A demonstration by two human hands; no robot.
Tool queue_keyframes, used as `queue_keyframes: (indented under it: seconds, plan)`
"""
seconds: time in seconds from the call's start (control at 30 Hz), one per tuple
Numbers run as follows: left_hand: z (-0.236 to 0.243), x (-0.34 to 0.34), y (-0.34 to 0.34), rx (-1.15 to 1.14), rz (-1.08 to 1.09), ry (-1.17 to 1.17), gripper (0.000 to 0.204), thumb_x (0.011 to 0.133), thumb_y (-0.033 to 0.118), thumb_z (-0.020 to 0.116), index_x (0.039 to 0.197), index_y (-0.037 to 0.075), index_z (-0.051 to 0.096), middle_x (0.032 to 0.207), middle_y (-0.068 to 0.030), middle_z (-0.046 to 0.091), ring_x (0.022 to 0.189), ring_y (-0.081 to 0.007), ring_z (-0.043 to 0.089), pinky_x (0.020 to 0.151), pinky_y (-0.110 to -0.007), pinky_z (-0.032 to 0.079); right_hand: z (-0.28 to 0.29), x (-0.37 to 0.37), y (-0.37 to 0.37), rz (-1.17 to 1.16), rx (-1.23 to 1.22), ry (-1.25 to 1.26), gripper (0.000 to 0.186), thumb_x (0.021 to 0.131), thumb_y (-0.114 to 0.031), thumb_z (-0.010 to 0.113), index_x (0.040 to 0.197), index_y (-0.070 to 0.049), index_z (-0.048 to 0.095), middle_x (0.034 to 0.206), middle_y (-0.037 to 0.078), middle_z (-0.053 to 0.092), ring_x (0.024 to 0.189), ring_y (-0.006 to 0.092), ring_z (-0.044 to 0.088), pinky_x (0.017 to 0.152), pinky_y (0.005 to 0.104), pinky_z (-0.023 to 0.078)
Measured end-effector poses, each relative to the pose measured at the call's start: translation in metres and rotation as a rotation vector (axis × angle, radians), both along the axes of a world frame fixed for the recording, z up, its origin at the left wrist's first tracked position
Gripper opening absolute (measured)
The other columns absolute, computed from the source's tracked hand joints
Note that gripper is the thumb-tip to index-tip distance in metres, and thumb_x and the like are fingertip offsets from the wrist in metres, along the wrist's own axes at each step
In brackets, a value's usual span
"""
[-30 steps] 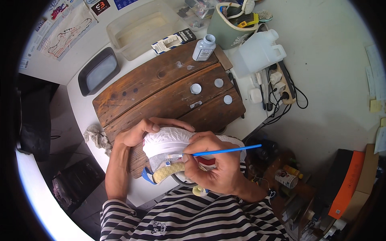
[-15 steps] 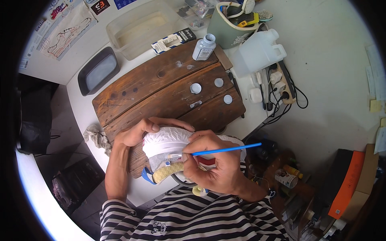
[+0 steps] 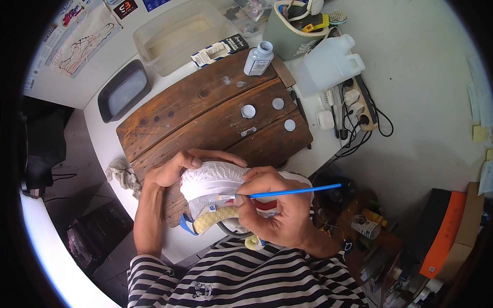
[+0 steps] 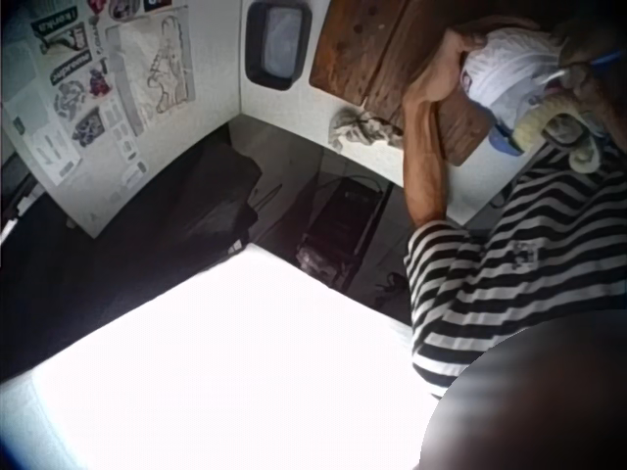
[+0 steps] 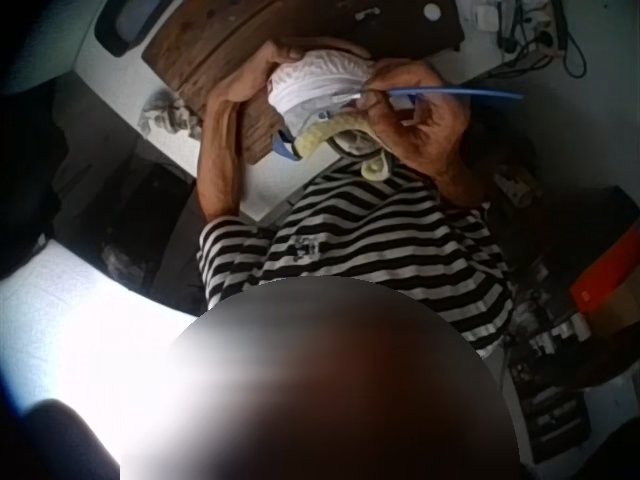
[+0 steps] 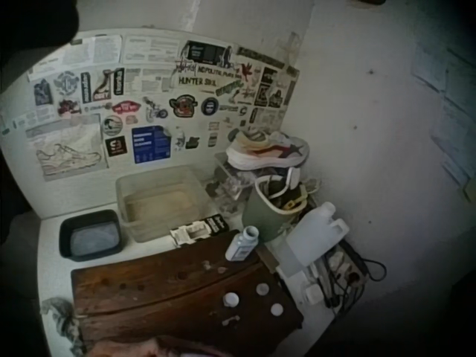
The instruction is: The person is painting the white details onto the midsole and side of a multi-colored sneaker using a small brush.
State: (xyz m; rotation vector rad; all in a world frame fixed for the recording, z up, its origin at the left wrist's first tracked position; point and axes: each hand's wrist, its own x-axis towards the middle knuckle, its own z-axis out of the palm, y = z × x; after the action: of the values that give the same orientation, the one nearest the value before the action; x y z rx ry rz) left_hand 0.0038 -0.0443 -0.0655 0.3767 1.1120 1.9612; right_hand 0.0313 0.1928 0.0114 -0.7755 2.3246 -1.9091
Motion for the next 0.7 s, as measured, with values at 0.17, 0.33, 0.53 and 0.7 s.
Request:
queue_keyframes:
  seconds: [0.17, 0.33, 0.53, 0.7]
  plan:
    - [-0.0023, 0.0000, 0.0012, 0.017, 0.009, 0.004, 0.070, 0.088, 0.039, 0.037, 0.141, -0.004, 0.054, 0.142, -0.0188, 0.058, 0.127, -0.0303, 0.057, 0.111, -0.037, 0.040, -0.0034, -0.0004, 0.0050, -0.050, 0.032, 0.026, 0.013, 0.078, 0.005, 0.072, 0.090, 0.004, 0.066, 0.077, 0.011, 0.069, 0.071, 0.0193, 0.071, 0.079, 0.0358, 0.059]
    - [-0.0001, -0.0004, 0.0008, 0.010, -0.002, -0.005, 0.070, 0.088, 0.039, 0.037, 0.141, -0.004, 0.054, 0.142, -0.0191, 0.058, 0.128, -0.0299, 0.056, 0.111, -0.037, 0.040, -0.0036, 0.0006, 0.0044, 0.003, -0.010, 0.012, 0.014, 0.078, 0.006, 0.072, 0.091, 0.004, 0.065, 0.079, 0.010, 0.069, 0.071, 0.0185, 0.070, 0.080, 0.0378, 0.059]
    - [-0.0024, -0.0002, 0.0008, 0.008, 0.002, 0.016, 0.070, 0.087, 0.039, 0.037, 0.141, -0.004, 0.054, 0.142, -0.0195, 0.058, 0.128, -0.0302, 0.056, 0.111, -0.037, 0.040, -0.0040, -0.0012, 0.0079, -0.043, 0.013, 0.053, 0.016, 0.078, 0.005, 0.072, 0.093, 0.004, 0.065, 0.078, 0.010, 0.069, 0.069, 0.0188, 0.070, 0.082, 0.0397, 0.059]
    - [-0.0016, -0.0001, 0.0004, 0.003, 0.001, 0.021, 0.070, 0.088, 0.039, 0.037, 0.141, -0.004, 0.054, 0.142, -0.0191, 0.057, 0.128, -0.0310, 0.056, 0.111, -0.037, 0.039, -0.0032, -0.0027, 0.0050, 0.028, 0.047, 0.093, 0.016, 0.079, 0.004, 0.072, 0.093, 0.003, 0.065, 0.079, 0.011, 0.070, 0.070, 0.0186, 0.070, 0.083, 0.0403, 0.059]
